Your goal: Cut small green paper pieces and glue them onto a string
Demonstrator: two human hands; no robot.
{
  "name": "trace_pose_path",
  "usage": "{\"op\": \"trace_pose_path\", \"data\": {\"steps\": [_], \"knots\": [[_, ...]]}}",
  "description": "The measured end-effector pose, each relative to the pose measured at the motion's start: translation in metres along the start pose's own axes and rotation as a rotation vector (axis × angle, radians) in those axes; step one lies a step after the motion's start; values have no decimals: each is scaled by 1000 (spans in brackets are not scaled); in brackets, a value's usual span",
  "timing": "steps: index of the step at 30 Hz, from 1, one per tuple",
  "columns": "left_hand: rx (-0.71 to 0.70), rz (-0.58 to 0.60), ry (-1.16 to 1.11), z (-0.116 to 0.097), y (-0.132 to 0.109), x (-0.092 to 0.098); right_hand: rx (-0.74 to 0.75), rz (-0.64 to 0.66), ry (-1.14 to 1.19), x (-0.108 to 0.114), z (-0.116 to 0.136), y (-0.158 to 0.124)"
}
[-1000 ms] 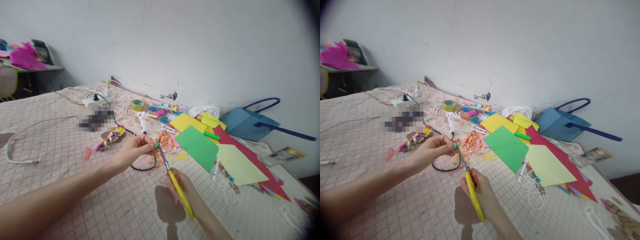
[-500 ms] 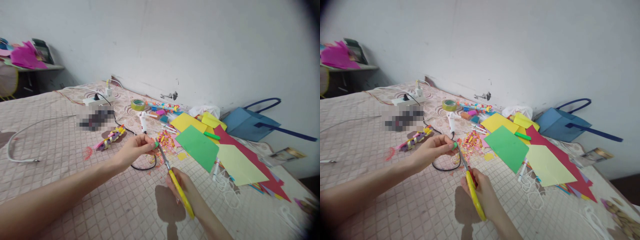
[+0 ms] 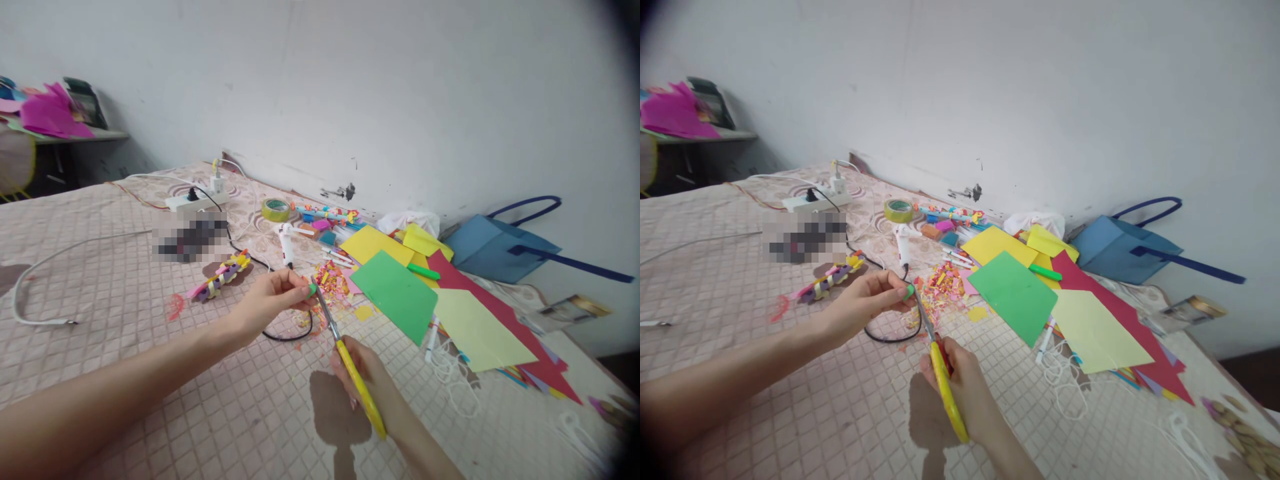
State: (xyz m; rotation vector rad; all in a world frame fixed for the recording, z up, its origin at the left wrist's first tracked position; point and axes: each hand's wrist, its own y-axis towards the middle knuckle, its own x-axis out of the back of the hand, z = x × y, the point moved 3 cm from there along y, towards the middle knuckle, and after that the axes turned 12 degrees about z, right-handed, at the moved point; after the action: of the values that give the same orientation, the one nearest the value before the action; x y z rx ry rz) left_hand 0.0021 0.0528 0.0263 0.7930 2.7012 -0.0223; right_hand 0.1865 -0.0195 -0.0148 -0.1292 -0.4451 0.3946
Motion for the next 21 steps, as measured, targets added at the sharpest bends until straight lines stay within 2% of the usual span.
{"op": "trace_pose_path", "data": {"steps": [5, 11, 18, 21], "knots": [[-8, 7, -16, 0, 1, 0, 9, 9, 60, -1, 0, 0], [35, 23, 5, 1, -2, -4, -54, 33, 191, -3, 1, 2], [109, 122, -4, 10, -8, -15, 0, -13, 443, -3, 7, 2], [140, 134, 44, 11, -11, -21, 71, -28, 524, -2, 11, 3]]}}
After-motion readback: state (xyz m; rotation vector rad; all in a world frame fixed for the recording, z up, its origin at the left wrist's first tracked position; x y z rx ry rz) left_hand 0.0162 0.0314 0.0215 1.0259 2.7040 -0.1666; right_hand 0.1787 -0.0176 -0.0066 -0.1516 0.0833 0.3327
